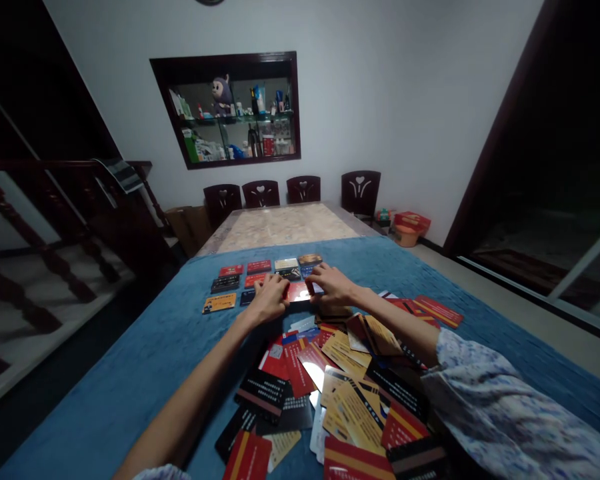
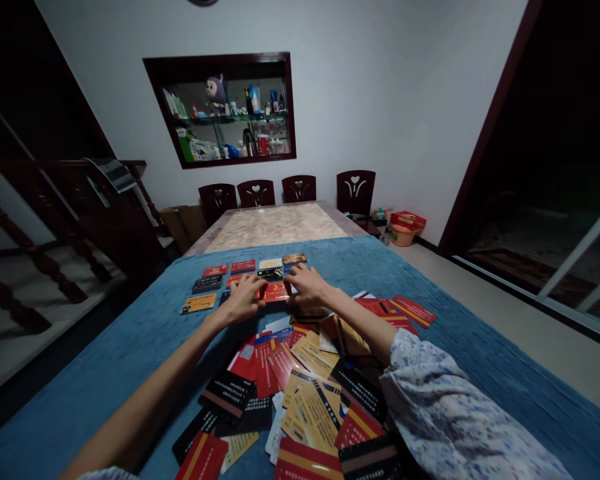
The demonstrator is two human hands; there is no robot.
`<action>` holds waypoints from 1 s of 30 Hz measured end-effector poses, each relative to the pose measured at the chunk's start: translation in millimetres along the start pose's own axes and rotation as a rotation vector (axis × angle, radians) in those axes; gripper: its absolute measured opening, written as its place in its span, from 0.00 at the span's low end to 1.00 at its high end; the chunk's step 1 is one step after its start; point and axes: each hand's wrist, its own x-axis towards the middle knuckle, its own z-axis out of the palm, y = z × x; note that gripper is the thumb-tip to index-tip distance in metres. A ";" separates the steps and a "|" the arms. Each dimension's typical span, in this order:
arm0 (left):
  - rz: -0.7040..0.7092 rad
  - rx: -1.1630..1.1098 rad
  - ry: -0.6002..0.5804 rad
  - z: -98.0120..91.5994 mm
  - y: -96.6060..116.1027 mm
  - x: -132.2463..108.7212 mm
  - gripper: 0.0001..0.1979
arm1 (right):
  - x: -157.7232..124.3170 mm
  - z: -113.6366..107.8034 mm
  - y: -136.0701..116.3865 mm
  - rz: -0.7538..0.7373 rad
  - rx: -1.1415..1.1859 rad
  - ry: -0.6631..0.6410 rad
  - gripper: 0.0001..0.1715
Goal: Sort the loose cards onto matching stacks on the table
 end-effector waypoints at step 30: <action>-0.066 -0.024 -0.006 29.3 -37.5 14.3 0.13 | 56.5 13.9 -6.0 0.029 -0.121 -0.236 0.21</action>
